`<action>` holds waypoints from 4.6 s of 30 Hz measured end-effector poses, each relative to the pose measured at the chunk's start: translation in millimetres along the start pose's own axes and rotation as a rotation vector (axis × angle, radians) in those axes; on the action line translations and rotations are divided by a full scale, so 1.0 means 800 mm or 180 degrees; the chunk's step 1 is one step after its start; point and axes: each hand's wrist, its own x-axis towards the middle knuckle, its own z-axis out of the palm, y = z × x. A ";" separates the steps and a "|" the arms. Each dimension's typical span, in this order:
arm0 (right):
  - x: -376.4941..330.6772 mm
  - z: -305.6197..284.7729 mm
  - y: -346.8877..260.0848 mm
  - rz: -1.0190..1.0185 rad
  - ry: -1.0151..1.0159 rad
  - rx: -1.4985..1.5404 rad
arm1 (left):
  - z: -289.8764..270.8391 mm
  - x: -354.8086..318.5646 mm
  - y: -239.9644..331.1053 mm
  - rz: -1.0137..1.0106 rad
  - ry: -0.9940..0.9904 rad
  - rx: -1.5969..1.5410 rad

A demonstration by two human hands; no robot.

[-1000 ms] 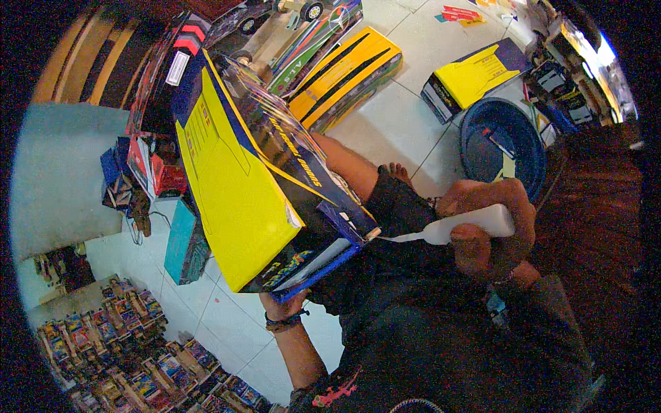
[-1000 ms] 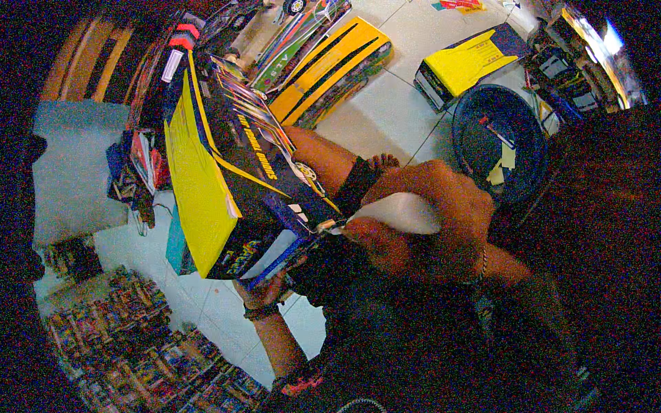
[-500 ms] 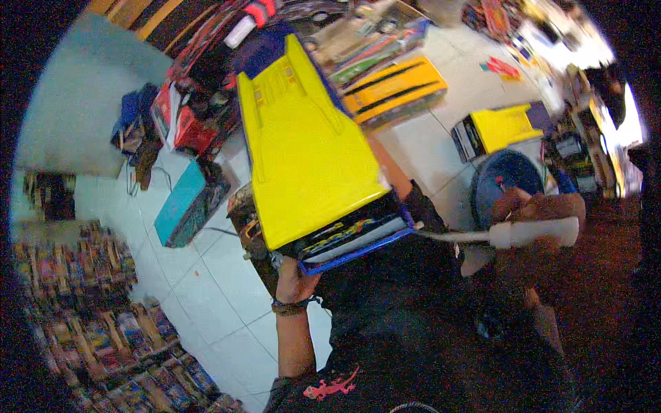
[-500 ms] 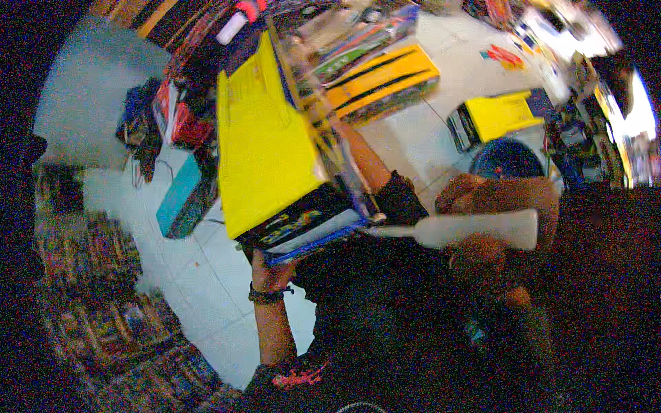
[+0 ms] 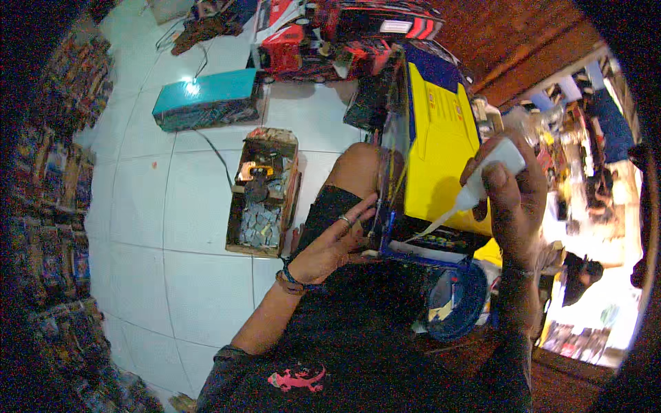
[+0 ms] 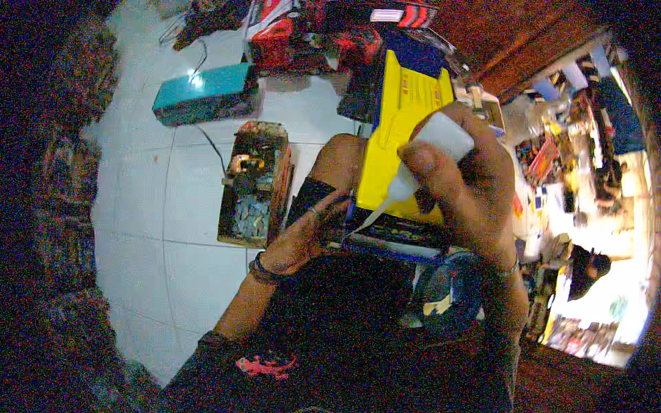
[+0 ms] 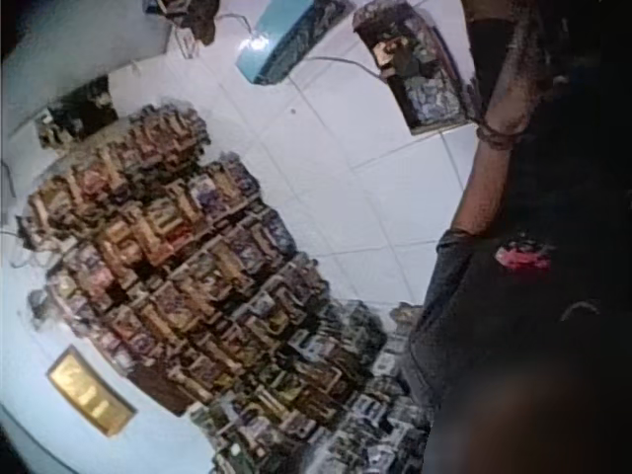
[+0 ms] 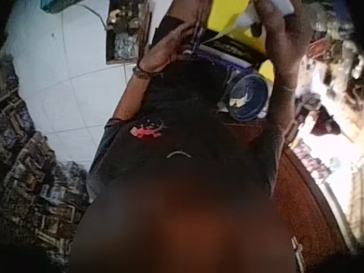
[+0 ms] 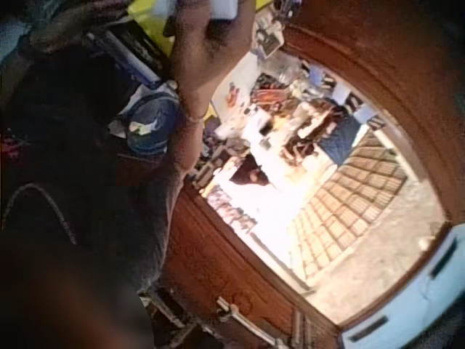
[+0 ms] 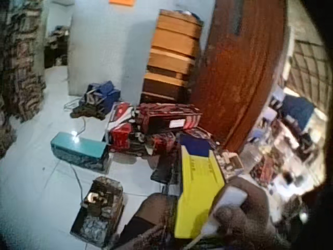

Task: The person sits on the floor and assembles a toy car by attaching wheels to a chassis, then places the completed toy into a branded box. They use a small bottle to apply glue to the box flaps and a handheld stapler to secure the packaging.

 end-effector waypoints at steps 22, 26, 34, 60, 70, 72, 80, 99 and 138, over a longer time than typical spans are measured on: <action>0.087 0.041 0.017 0.0320 -0.1387 -0.0616 | 0.023 -0.028 -0.027 0.0966 0.0680 0.1126; 0.088 0.042 0.021 0.0331 -0.1417 -0.0710 | 0.021 -0.026 -0.028 0.0916 0.0641 0.1056; 0.080 0.043 0.021 -0.0162 -0.1344 -0.1044 | 0.021 -0.027 -0.023 0.0763 0.0581 0.0993; 0.088 0.043 0.011 -0.0356 -0.1213 -0.1362 | 0.018 -0.026 -0.022 0.0822 0.0534 0.0958; 0.087 0.041 0.001 0.0082 -0.0961 -0.1187 | 0.016 -0.025 -0.026 0.0992 0.0514 0.0990; 0.084 0.044 -0.002 0.0174 -0.1033 -0.1141 | 0.016 -0.026 -0.026 0.0926 0.0475 0.0967; 0.082 0.066 0.006 -0.0030 -0.2023 -0.1205 | 0.016 -0.026 -0.024 0.0875 0.0473 0.0960; 0.080 0.073 0.015 -0.0320 -0.2162 -0.1214 | 0.015 -0.026 -0.023 0.0916 0.0494 0.1052; 0.079 0.078 0.008 0.0114 -0.2102 -0.1257 | 0.016 -0.029 -0.016 0.0697 0.0477 0.1050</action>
